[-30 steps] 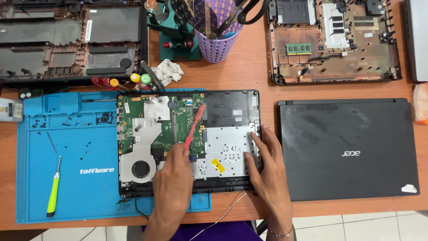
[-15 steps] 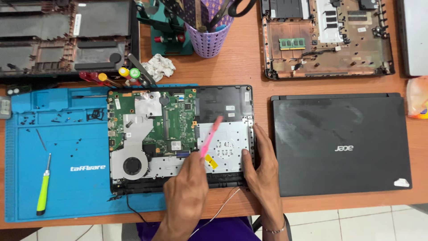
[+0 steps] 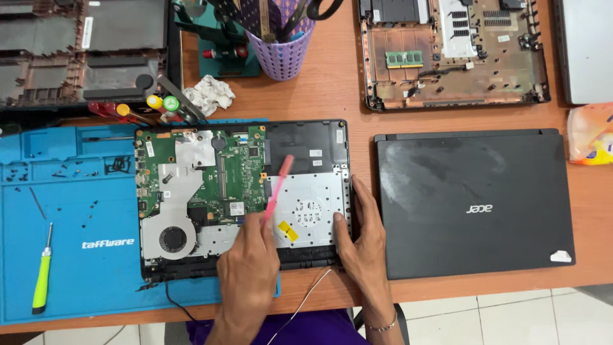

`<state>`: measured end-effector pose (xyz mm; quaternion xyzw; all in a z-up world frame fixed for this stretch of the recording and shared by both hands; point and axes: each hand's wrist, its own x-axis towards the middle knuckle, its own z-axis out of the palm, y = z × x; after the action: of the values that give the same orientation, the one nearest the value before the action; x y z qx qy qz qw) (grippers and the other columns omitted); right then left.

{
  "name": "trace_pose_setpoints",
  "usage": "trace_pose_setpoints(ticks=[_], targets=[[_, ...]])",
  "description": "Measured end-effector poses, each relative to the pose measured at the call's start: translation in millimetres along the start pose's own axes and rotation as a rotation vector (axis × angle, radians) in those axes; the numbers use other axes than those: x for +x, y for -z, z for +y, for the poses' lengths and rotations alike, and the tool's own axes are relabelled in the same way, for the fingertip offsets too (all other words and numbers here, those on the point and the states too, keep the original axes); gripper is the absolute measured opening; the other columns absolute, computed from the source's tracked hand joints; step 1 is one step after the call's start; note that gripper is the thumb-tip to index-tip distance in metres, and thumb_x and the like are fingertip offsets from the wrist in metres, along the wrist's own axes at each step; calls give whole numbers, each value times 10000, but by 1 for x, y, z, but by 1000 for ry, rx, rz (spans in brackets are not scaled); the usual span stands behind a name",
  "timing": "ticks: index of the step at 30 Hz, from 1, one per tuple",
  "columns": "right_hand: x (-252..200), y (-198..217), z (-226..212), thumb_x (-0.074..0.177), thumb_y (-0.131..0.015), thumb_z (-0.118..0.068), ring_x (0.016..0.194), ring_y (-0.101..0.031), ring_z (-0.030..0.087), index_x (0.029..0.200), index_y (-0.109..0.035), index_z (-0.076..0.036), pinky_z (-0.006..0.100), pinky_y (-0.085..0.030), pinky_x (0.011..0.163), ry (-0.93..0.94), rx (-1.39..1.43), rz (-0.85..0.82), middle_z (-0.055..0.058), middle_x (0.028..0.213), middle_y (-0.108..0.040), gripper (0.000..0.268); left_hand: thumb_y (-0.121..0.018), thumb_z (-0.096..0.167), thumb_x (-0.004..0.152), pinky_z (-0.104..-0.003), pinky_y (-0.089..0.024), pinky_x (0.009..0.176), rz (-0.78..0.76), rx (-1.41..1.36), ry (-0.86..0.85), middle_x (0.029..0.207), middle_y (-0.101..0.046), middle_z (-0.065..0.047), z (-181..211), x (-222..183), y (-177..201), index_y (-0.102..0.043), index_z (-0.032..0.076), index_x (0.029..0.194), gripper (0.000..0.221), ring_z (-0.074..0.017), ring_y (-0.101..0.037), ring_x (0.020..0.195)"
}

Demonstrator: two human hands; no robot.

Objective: The person brushes the internal components of an open laptop, applies thermal paste or cleaner to a chip, and inserts a RAM module into a slot on the motherboard.

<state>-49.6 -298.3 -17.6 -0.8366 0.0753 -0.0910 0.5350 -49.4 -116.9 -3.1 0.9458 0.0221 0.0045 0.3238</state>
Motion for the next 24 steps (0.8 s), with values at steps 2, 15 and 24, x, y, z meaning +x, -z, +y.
trace_pose_setpoints(ticks=[2, 15, 24], targets=[[-1, 0, 0, 946, -618, -17, 1405, -542, 304, 1520, -409, 20, 384, -460, 1146, -3, 7, 3, 235, 1520, -520, 612, -531, 104, 955, -473, -534, 455, -3, -225, -163, 764, -681, -194, 0, -7, -1, -552, -36, 1109, 210, -382, -695, 593], [-2, -1, 4, 941, -590, 36, 1498, -417, 323, 1568, -288, 15, 403, -389, 1210, -65, 159, -22, 247, 1612, -399, 696, -493, 136, 1072, -387, -512, 309, -209, -42, -125, 753, -681, -163, 17, -9, -35, -542, 2, 1105, 147, -256, -675, 452], [-3, 0, 3, 938, -536, 69, 1503, -426, 352, 1599, -229, -24, 425, -389, 1222, -60, 186, -15, 286, 1601, -411, 735, -550, 168, 1021, -449, -533, 466, 33, 44, -326, 761, -682, -164, 26, 4, -38, -534, 39, 987, 134, -350, -694, 608]])
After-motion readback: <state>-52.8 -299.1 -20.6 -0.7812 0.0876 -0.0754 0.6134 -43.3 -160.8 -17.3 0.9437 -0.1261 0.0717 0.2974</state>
